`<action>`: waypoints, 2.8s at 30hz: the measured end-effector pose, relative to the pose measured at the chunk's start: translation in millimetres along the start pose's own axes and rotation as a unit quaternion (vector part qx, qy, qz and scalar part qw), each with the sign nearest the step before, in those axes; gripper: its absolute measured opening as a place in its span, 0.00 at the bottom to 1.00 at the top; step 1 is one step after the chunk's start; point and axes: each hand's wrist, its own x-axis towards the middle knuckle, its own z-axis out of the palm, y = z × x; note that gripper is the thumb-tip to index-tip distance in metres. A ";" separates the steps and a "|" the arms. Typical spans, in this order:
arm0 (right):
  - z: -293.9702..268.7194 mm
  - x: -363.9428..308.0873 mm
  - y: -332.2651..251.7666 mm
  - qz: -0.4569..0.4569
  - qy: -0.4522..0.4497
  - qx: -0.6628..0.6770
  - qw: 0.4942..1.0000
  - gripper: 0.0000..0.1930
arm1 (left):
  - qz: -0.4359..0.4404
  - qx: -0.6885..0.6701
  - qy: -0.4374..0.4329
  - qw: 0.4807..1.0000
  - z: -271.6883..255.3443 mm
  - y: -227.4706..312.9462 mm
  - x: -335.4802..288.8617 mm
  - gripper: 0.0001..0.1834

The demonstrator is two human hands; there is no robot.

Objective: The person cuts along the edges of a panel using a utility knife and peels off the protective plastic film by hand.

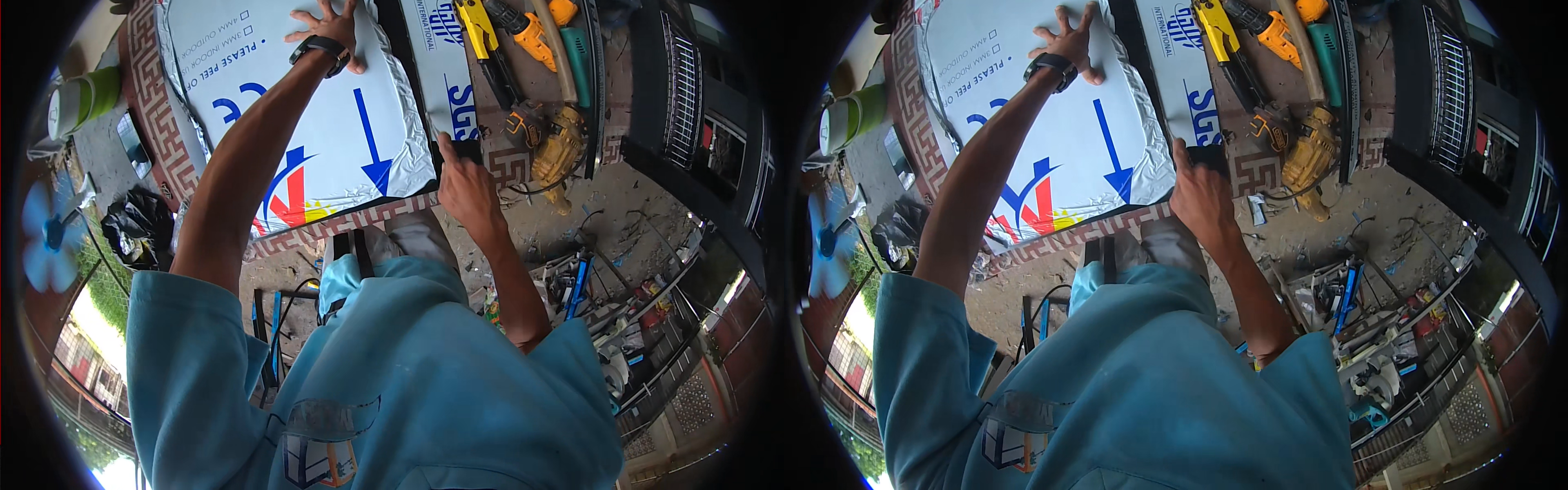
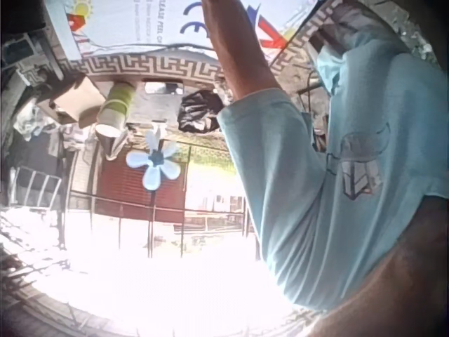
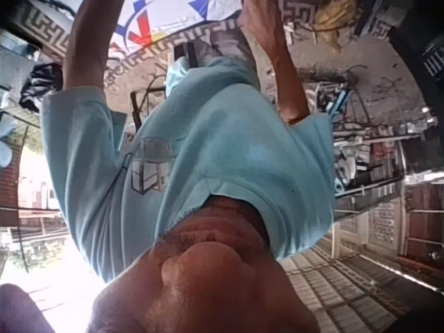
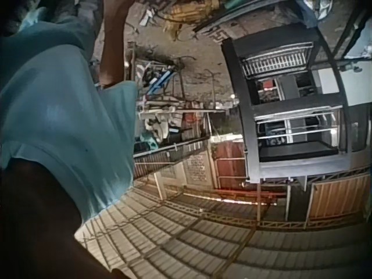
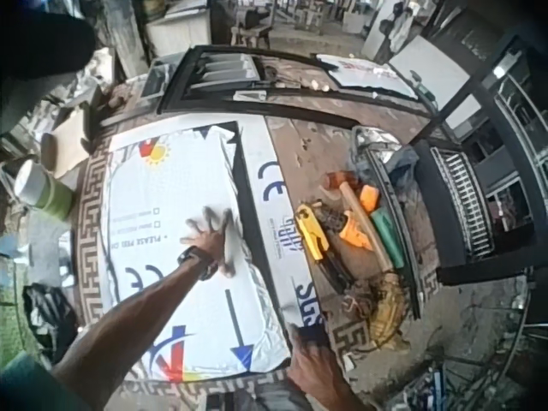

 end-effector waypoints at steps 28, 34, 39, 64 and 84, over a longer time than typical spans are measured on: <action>-52.0 -32.7 104.2 0.061 0.212 0.069 0.973 0.27 | 0.096 -0.142 0.295 0.940 93.7 -70.3 -38.9 0.63; -67.8 34.6 125.4 0.071 0.264 0.047 0.961 0.27 | 0.016 -0.244 0.373 0.895 198.2 -110.6 -187.6 0.37; -51.1 74.7 103.3 0.078 0.215 0.357 0.906 0.24 | -0.169 -0.279 0.377 0.867 251.7 -143.2 -286.7 0.34; -174.6 411.6 -34.9 -0.117 0.255 0.020 0.960 0.20 | 0.014 -0.095 0.324 0.941 -34.7 -167.9 28.8 0.39; -276.2 581.7 -23.9 -0.299 0.283 -0.079 0.908 0.34 | -0.006 -0.045 0.230 0.972 -50.4 -148.8 59.7 0.42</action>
